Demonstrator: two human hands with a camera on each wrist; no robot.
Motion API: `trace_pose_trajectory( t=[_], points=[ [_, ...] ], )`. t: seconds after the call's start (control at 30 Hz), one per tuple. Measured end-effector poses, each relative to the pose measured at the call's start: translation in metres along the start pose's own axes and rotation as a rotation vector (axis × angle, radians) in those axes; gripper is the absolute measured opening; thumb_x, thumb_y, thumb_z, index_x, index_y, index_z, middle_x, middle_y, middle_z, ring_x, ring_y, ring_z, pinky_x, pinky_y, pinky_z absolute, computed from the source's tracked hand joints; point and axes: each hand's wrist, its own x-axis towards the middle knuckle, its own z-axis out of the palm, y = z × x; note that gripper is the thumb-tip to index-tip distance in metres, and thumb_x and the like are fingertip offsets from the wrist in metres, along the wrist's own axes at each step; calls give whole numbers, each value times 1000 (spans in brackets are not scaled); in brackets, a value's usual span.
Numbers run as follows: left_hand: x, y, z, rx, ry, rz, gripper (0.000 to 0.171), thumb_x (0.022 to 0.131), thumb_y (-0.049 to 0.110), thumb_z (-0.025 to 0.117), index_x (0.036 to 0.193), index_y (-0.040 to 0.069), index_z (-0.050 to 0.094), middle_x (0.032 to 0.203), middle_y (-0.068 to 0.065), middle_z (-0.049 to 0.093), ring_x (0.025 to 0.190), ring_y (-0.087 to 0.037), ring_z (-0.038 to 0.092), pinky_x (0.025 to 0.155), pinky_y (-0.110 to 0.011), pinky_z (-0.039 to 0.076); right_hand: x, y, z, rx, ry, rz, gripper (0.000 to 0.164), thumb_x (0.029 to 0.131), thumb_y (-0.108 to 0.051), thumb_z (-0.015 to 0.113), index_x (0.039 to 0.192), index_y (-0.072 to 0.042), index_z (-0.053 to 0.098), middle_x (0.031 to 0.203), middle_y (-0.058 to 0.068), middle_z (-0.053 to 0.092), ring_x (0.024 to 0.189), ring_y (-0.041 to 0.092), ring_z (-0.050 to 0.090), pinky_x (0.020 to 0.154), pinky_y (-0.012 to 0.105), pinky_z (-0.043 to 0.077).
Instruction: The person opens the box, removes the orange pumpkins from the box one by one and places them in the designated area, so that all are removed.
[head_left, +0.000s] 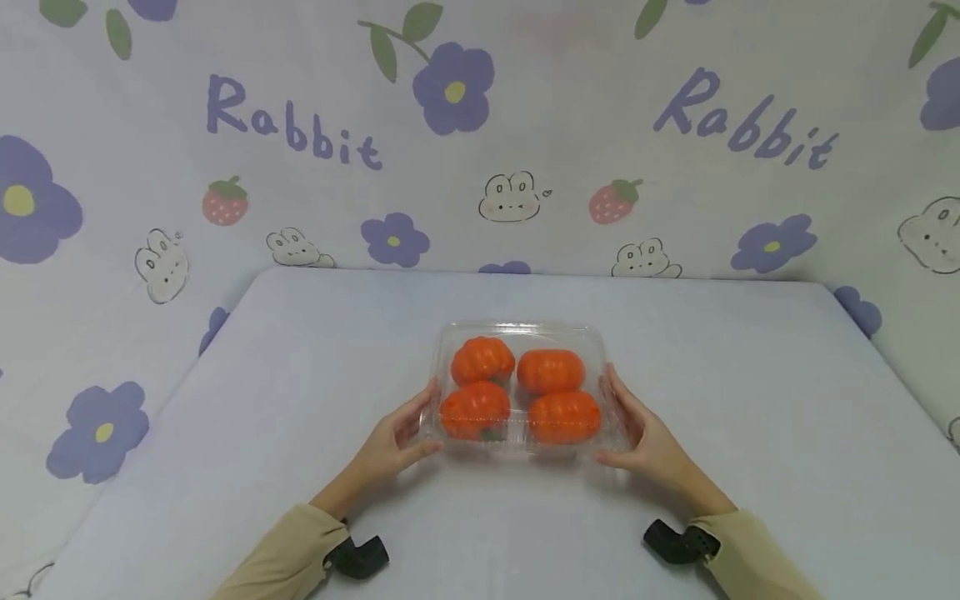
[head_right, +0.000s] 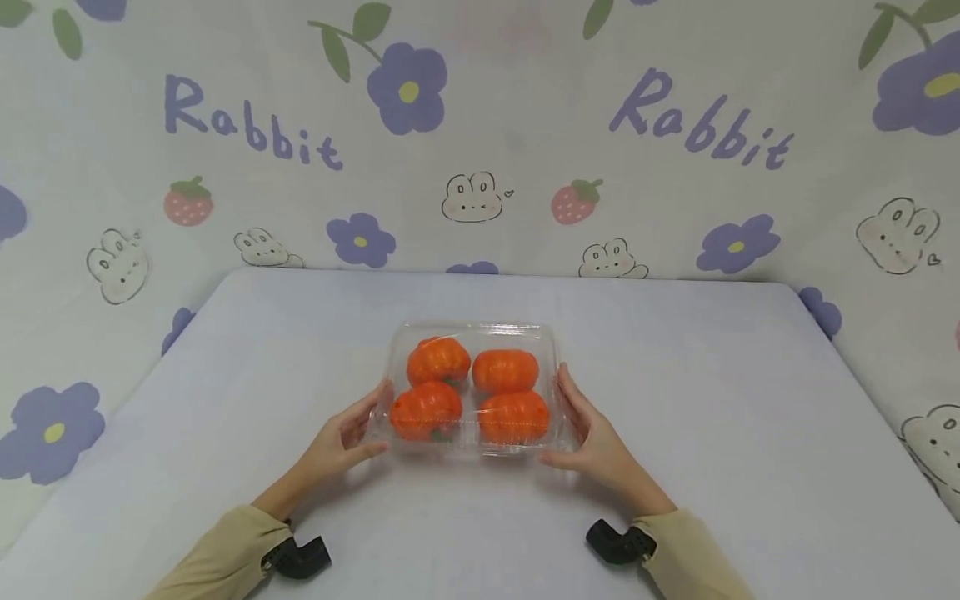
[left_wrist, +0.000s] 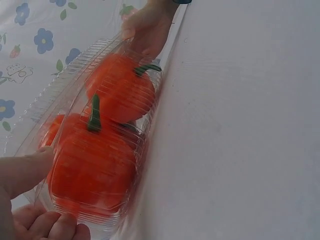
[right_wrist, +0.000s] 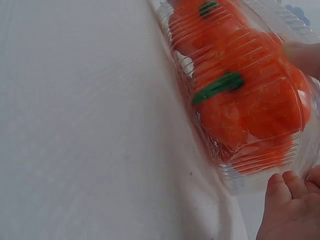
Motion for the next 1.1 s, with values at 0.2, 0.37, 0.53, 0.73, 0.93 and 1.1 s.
trace_pose_trajectory(
  t=[0.2, 0.37, 0.53, 0.73, 0.93, 1.1],
  points=[
    [-5, -2, -4, 19, 8, 46, 68, 81, -8, 60, 135, -14, 19, 141, -27, 16, 130, -22, 19, 100, -25, 24, 6, 1, 2, -14, -22, -9, 103, 63, 14, 73, 141, 3, 6, 145, 21, -1, 131, 9, 12, 101, 14, 14],
    [-5, -4, -5, 18, 27, 60, 72, 79, -10, 61, 136, -13, 17, 140, -27, 18, 129, -14, 22, 101, -24, 23, 6, 1, 3, -50, -14, 5, 103, 63, 11, 75, 141, 4, 7, 146, 20, -1, 132, 24, 4, 102, 13, 12],
    [-1, -3, -2, -13, 61, 25, 79, 76, -13, 62, 138, -9, 13, 141, -25, 19, 129, -23, 22, 101, -25, 23, 5, -2, -1, -84, 6, 17, 105, 61, 9, 77, 141, 4, 9, 147, 18, -3, 132, 27, -3, 101, 12, 12],
    [0, -1, 3, -19, 95, -71, 79, 77, -12, 62, 139, -6, 15, 143, -19, 16, 129, -28, 19, 102, -27, 21, 4, -3, -4, -90, -6, -34, 107, 60, 12, 76, 140, 6, 6, 145, 21, -7, 131, 31, -6, 101, 12, 12],
    [2, 3, 4, -20, 104, -96, 77, 76, -11, 64, 139, -6, 19, 143, -17, 19, 130, -26, 18, 102, -35, 20, 5, -4, -9, -87, -9, -106, 108, 57, 16, 75, 139, 7, 5, 143, 28, -5, 131, 31, -3, 102, 14, 13],
    [4, 1, 4, -27, 114, -79, 80, 71, -13, 67, 136, -10, 22, 142, -21, 21, 129, -29, 21, 102, -35, 23, 7, -7, -15, -108, -13, -105, 103, 60, 17, 73, 140, 5, 9, 143, 28, -1, 133, 26, -1, 102, 14, 13]
  ],
)
